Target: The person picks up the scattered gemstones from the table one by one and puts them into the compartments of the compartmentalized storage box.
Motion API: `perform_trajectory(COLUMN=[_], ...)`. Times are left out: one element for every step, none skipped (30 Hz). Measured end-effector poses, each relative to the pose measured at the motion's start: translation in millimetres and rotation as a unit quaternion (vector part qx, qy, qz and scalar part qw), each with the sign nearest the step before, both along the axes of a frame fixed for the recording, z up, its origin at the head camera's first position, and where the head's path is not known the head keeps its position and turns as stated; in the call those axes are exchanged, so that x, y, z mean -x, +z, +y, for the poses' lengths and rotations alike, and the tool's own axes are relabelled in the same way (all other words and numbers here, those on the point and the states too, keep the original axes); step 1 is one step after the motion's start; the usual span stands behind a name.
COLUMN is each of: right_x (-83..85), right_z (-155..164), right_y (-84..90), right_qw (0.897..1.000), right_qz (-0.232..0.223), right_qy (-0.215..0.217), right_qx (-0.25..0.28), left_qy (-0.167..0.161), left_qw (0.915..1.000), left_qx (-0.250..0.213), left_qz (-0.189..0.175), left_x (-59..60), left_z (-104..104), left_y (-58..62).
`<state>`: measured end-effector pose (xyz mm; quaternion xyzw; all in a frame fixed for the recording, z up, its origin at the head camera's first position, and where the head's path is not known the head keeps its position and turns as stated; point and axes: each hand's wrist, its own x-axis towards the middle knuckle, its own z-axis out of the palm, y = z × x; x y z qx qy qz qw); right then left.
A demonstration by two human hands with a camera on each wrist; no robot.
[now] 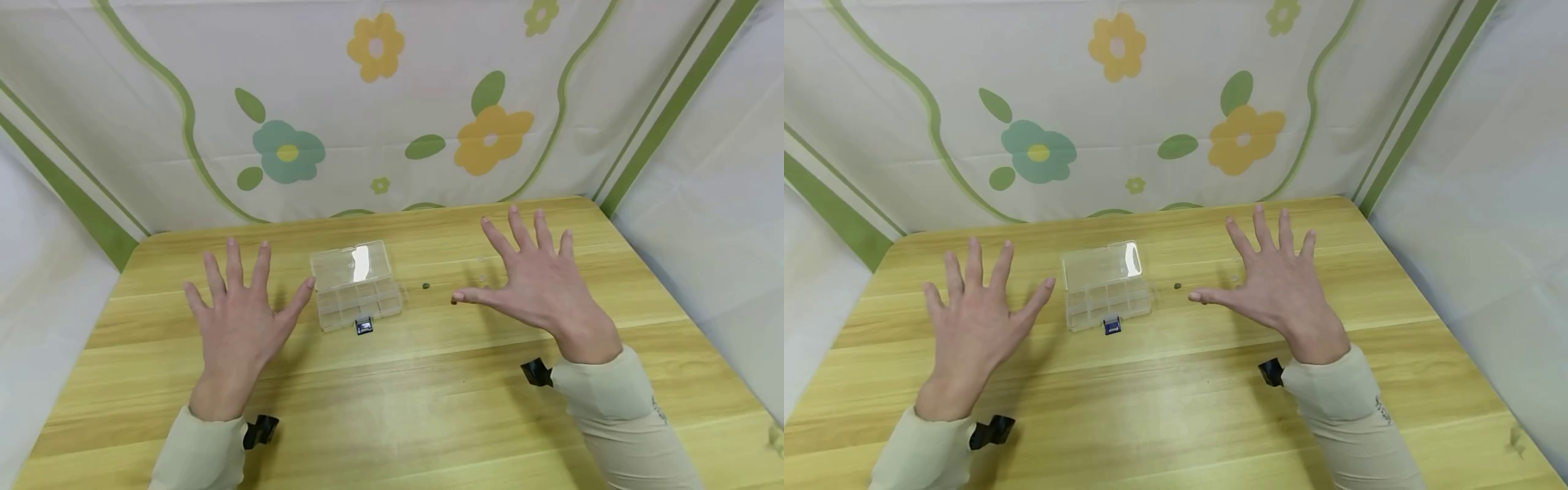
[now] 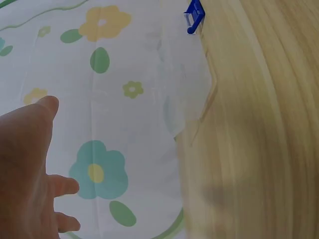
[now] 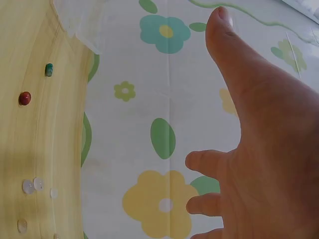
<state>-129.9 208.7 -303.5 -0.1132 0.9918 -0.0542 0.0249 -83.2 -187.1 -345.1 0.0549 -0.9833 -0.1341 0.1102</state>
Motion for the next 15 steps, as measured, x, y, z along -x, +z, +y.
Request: perform_trajectory(right_x=[0.2,0.3,0.6,1.0,1.4,2.0,2.3,2.7,3.1,3.3,3.4,3.7,3.9,4.3,4.6], right_z=[0.0,0.2,0.6,1.2,2.0,3.0,3.9,5.1,6.1,6.8,7.2,7.3,7.2,7.2,7.0], right_y=[0.1,0.3,0.4,0.5,0.4,0.1,0.0,-0.5,-1.1,-1.8,-2.8,-4.0,-5.3,-7.2,-9.4], right_qw=[1.0,1.0,1.0,1.0,1.0,0.999,0.999,0.999,0.998,0.998,0.997,0.996,0.994,0.993,0.991], right_qz=[-0.002,-0.003,-0.005,-0.008,-0.011,-0.012,-0.013,-0.012,-0.009,-0.005,0.0,0.004,0.007,0.008,0.009], right_qy=[0.0,0.001,0.002,0.003,0.004,0.005,0.007,0.009,0.011,0.013,0.014,0.016,0.018,0.02,0.022], right_qx=[0.003,0.007,0.011,0.017,0.024,0.032,0.041,0.049,0.057,0.068,0.079,0.09,0.103,0.118,0.134], left_qy=[0.0,-0.001,-0.004,-0.011,-0.02,-0.03,-0.039,-0.047,-0.055,-0.061,-0.064,-0.065,-0.068,-0.072,-0.077], left_qw=[1.0,1.0,0.9999,0.9997,0.9991,0.9981,0.9969,0.9954,0.9936,0.9917,0.99,0.989,0.9881,0.9874,0.9865], left_qx=[-0.001,-0.005,-0.01,-0.018,-0.03,-0.042,-0.056,-0.07,-0.084,-0.098,-0.112,-0.122,-0.13,-0.136,-0.142], left_qz=[0.003,0.005,0.009,0.015,0.024,0.032,0.04,0.045,0.052,0.056,0.056,0.053,0.047,0.039,0.03], left_x=[0.4,0.7,1.1,1.7,2.2,2.9,3.6,4.3,5.0,5.6,6.0,6.3,6.5,6.3,6.1], left_z=[-0.4,-0.8,-1.3,-1.7,-1.9,-2.1,-2.3,-2.0,-1.8,-1.3,-0.9,-0.5,0.1,0.9,1.5], left_y=[-0.9,-1.9,-3.2,-4.9,-6.8,-9.1,-11.7,-14.3,-17.0,-19.3,-21.2,-22.8,-24.2,-25.2,-26.2])
